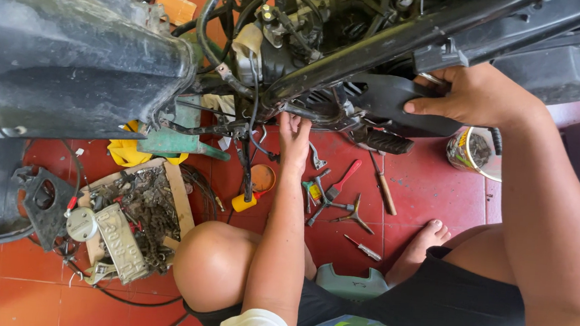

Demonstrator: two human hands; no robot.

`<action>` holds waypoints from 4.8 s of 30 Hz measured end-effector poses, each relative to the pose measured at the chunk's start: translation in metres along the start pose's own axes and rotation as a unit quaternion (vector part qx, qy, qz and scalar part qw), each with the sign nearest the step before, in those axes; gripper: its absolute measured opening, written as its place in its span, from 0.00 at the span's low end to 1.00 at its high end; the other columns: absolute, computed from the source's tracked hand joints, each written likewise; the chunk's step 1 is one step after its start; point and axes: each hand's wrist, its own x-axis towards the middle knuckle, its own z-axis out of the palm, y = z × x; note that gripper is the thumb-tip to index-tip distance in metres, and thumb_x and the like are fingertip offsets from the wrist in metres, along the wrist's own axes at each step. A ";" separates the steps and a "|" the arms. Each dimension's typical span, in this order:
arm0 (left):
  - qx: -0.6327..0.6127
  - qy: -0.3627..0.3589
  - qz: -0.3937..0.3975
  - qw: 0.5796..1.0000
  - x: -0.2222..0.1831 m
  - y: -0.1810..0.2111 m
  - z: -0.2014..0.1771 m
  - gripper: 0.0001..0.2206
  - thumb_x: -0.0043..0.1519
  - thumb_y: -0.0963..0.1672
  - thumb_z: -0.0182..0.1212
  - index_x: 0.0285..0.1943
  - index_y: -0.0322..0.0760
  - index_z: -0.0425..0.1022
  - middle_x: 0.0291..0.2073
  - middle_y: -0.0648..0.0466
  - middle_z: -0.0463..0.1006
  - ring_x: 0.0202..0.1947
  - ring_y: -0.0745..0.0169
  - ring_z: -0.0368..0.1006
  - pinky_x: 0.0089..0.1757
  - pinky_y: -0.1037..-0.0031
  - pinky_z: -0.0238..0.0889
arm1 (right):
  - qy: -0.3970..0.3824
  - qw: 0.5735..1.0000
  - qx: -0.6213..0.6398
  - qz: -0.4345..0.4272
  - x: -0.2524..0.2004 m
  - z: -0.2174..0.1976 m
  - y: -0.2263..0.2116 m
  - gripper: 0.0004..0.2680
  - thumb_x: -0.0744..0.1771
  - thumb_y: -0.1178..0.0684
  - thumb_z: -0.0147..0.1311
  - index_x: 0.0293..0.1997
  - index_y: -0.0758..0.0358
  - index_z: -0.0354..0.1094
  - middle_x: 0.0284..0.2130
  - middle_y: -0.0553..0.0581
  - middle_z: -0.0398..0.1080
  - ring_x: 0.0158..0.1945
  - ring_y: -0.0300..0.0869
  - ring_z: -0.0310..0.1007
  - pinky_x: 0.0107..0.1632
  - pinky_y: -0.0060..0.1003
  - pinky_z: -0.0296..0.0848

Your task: The person cleans a motorcycle part with a brush, handles various small wires and connectors by hand, and then uses a screwdriver to secure a black plastic cover onto the motorcycle frame.

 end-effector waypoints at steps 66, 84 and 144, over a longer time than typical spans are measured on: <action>-0.026 0.267 -0.035 0.963 -0.013 -0.017 0.023 0.17 0.74 0.49 0.40 0.46 0.30 0.69 0.23 0.55 0.65 0.23 0.67 0.61 0.29 0.75 0.58 | 0.035 0.998 -0.035 -0.024 -0.039 -0.022 -0.010 0.23 0.66 0.30 0.51 0.58 0.56 0.72 0.39 0.63 0.78 0.44 0.58 0.76 0.49 0.47 0.69; -0.127 0.264 -0.190 0.937 0.018 -0.006 0.034 0.31 0.67 0.54 0.41 0.80 0.44 0.50 0.79 0.50 0.51 0.76 0.50 0.51 0.68 0.59 0.48 | 0.231 0.803 0.549 -0.009 0.002 0.036 -0.010 0.10 0.64 0.50 0.66 0.46 0.60 0.75 0.41 0.48 0.78 0.47 0.36 0.80 0.48 0.36 0.87; 0.120 0.330 -0.086 0.933 0.023 -0.078 0.007 0.24 0.74 0.56 0.42 0.62 0.38 0.76 0.58 0.43 0.77 0.64 0.47 0.69 0.64 0.59 0.59 | 0.181 0.963 0.050 -0.192 0.037 0.066 -0.028 0.08 0.71 0.49 0.59 0.39 0.60 0.72 0.22 0.65 0.70 0.33 0.62 0.76 0.35 0.50 0.71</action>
